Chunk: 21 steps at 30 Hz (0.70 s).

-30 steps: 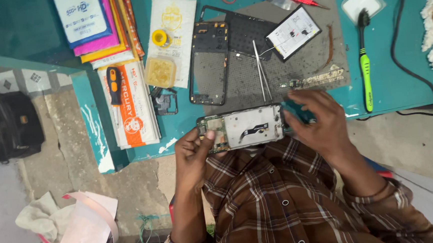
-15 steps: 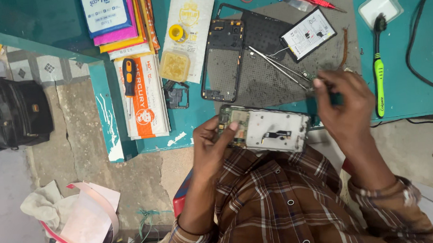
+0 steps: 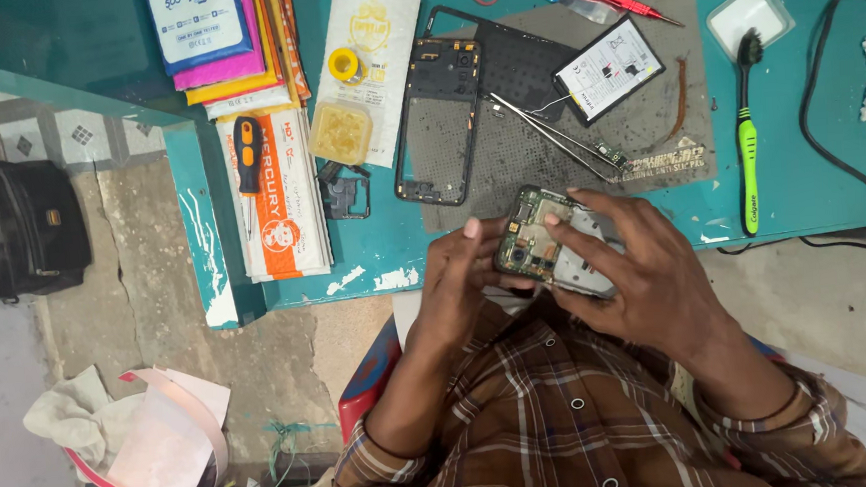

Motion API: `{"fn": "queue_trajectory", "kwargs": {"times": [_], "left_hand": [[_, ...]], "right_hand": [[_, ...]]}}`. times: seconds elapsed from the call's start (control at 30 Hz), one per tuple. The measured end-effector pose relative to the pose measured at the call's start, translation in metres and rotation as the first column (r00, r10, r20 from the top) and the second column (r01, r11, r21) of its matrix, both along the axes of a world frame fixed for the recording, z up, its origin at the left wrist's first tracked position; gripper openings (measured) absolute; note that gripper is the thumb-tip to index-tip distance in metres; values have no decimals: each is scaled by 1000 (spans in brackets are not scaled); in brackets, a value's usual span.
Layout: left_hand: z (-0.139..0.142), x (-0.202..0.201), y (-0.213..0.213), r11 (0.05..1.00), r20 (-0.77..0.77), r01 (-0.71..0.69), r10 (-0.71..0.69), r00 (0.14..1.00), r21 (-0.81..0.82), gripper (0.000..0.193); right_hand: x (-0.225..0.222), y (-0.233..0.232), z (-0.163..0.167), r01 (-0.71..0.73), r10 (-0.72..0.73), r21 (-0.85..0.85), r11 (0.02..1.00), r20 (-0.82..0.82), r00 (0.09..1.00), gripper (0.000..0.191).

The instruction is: The person holds a disassembled phone, pours liquid onto its internal frame, and pries at components with a flat metal tool. They brush the internals, lift out the motherboard, work on it with tweezers and fingers, and reseat it into the phone body on a cluttered repair workbench.

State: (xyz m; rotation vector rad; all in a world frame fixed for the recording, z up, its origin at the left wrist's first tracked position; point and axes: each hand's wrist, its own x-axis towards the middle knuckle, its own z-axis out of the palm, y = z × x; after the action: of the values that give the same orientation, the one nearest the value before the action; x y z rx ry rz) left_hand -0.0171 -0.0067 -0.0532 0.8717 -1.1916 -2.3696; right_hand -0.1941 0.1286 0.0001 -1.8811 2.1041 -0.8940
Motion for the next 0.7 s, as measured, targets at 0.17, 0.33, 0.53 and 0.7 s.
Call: {"fn": "queue_trajectory", "kwargs": {"times": [0.17,0.33,0.53,0.7], "left_hand": [[-7,13,7,951,179,-2,60,982,-309,23],[-6,21,12,884,331,64,105,938,-462,18],[13,18,8,769,437,81,271,858,-635,21],[17,17,0,396,288,128,376,881,-909,16]], "right_hand": [[4,0,-17,13,-13,14,1000,-6,1000,73],[13,-3,-32,17,-12,121,993,-37,999,68],[15,-12,-33,86,-75,92,992,-119,990,61],[7,-35,-33,111,-96,77,991,-183,978,58]]}}
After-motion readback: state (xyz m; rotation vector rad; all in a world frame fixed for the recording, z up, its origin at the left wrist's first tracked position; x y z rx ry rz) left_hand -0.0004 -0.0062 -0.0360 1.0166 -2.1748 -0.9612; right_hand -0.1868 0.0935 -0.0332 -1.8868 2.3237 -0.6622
